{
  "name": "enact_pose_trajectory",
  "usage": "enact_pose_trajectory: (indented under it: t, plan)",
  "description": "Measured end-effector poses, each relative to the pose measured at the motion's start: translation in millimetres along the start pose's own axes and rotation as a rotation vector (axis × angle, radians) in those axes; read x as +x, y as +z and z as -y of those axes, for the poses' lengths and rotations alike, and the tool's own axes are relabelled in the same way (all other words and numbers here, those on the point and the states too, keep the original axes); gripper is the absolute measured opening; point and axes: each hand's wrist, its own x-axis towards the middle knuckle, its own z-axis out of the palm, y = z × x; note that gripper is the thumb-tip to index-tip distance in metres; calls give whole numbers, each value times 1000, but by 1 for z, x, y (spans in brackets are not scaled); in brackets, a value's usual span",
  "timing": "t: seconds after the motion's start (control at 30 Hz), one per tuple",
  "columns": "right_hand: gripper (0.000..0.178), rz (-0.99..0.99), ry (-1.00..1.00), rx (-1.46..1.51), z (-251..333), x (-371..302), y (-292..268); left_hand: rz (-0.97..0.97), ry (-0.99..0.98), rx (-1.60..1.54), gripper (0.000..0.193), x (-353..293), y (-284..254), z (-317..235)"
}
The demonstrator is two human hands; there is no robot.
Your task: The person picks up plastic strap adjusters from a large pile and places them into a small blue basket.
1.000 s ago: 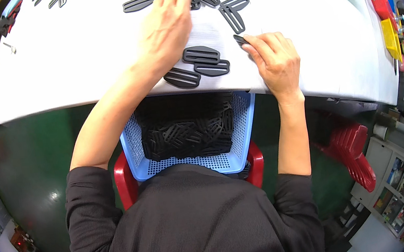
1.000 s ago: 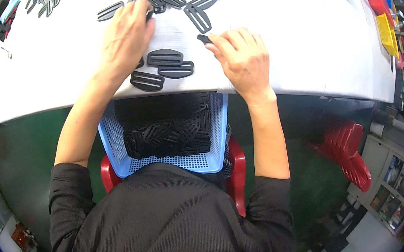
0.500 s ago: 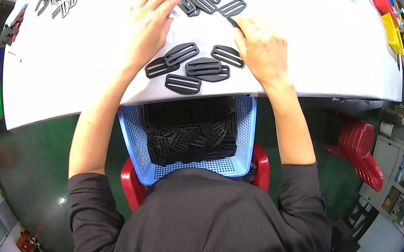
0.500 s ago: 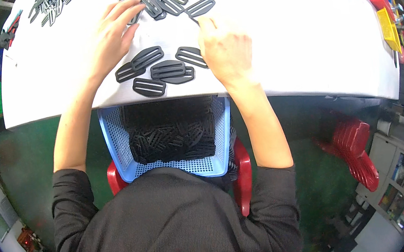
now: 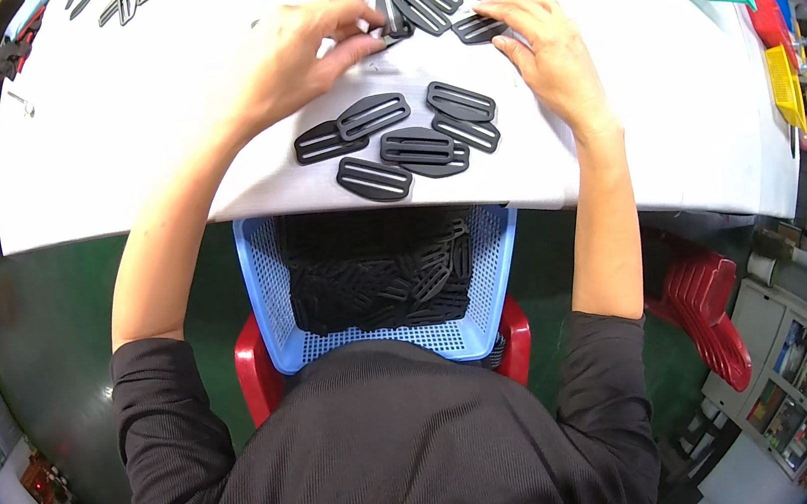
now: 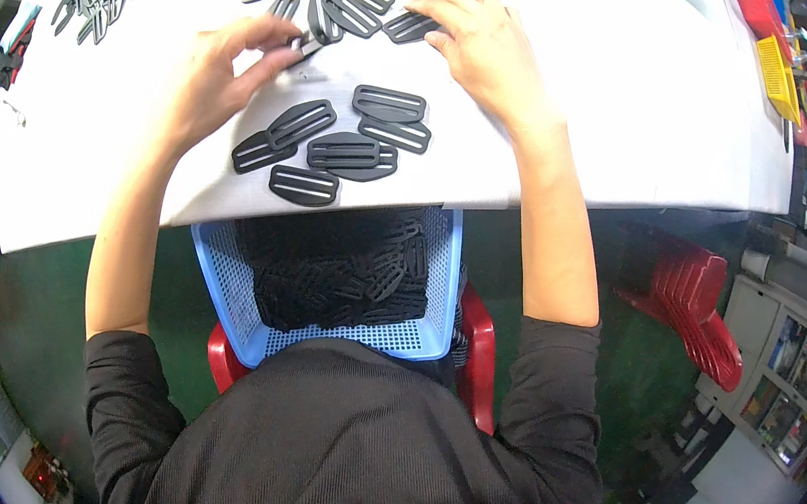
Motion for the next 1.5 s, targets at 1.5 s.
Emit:
enact_pose_trajectory:
  t: [1.5]
  plan:
    - [9, -270, 121, -77, 64, 23, 22, -172, -58, 478, 25, -16, 6, -13]
